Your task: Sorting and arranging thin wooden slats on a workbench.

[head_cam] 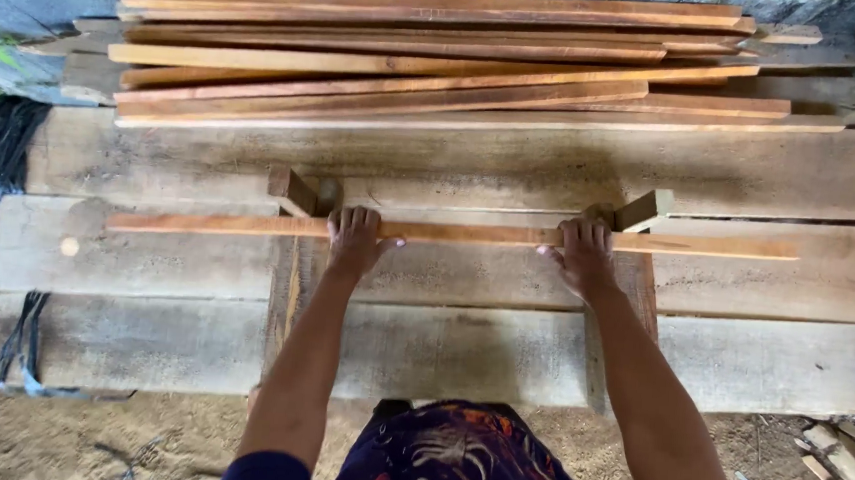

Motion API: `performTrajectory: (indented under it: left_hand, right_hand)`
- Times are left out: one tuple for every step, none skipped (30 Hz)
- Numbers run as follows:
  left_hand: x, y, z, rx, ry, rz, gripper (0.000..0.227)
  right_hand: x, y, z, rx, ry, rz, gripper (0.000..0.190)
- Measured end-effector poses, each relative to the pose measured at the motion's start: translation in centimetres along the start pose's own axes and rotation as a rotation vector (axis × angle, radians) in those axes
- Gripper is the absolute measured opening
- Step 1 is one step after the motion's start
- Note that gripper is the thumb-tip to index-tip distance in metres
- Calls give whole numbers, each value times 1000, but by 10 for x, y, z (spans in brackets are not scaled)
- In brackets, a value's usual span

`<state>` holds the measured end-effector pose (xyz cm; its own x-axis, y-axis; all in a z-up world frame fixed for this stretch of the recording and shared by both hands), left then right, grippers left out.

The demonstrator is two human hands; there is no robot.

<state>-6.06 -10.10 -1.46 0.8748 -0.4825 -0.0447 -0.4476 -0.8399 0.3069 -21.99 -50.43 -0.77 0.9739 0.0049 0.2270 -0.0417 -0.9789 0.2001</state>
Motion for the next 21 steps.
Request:
performTrajectory:
  left_hand:
    - [4,1,-5,-2,3,4,57]
    - [0,1,-8,-11,-42,-7,56]
    - [-5,1,-10,-19,-86,-19,56]
    - [-7,-2,-6,-15,-103,-26,56]
    - [-12,-4,-5,-34,-76,-7,58]
    - [-6,-2,-7,-53,-35,19,60]
    - [-7,-1,-17,-48,-37,19,60]
    - [-8,2,-21,-110,-83,-7,61]
    - [-11,6,-26,-172,-128,-33,63]
    - [-8,2,-21,-171,-128,-31,63]
    - [-7,-4,-14,-154,-170,-46,60]
    - [-4,-9,-7,-138,-207,-59,57]
    - [-3,-10,-9,-138,-204,-55,57]
    - [-3,-11,-6,-129,-246,-71,54]
    - [-3,-12,-4,-119,-289,-87,51]
    - [-4,-14,2,-120,-289,-83,51]
    - [-5,-17,7,-84,-284,-87,50]
    - [0,-20,9,-45,-272,-91,49]
    - [0,-19,11,-44,-264,-88,49]
    - [-2,-18,12,-19,-253,-93,47]
    - [-3,-19,13,6,-242,-99,45]
  right_hand:
    - [1,3,1,-5,2,3,57]
    - [-1,3,6,39,-39,16,57]
    - [-6,2,11,82,-81,29,58]
    - [-3,-5,-6,94,-95,28,58]
    - [-2,-10,-21,148,-152,72,58]
    - [6,-8,-37,194,-196,119,58]
    - [9,-9,-39,199,-197,121,58]
    - [9,-7,-38,220,-258,131,57]
    - [7,-5,-38,240,-318,141,56]
    - [9,-2,-37,240,-318,144,56]
    - [9,-1,-32,271,-373,141,54]
    - [10,1,-29,300,-425,139,52]
    - [10,2,-21,297,-421,141,52]
    - [9,4,-11,291,-457,126,52]
    - [8,5,0,285,-493,111,53]
    - [7,6,3,282,-493,114,53]
    - [6,6,7,268,-500,102,53]
    - [12,8,11,253,-501,88,53]
    - [12,7,9,250,-493,90,53]
    - [10,6,7,239,-507,104,55]
    - [9,5,6,228,-522,118,56]
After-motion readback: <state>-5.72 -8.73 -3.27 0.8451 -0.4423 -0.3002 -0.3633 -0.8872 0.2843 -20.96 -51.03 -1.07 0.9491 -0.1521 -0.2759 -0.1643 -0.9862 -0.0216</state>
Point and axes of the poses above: each hand's wrist, its own x-axis towards the middle knuckle, its own z-axis out of the palm, y = z × x, the point moved 7 cm from there along x, towards the middle knuckle, and after that the axes turned 9 degrees about -x, right-handed, at the moved point
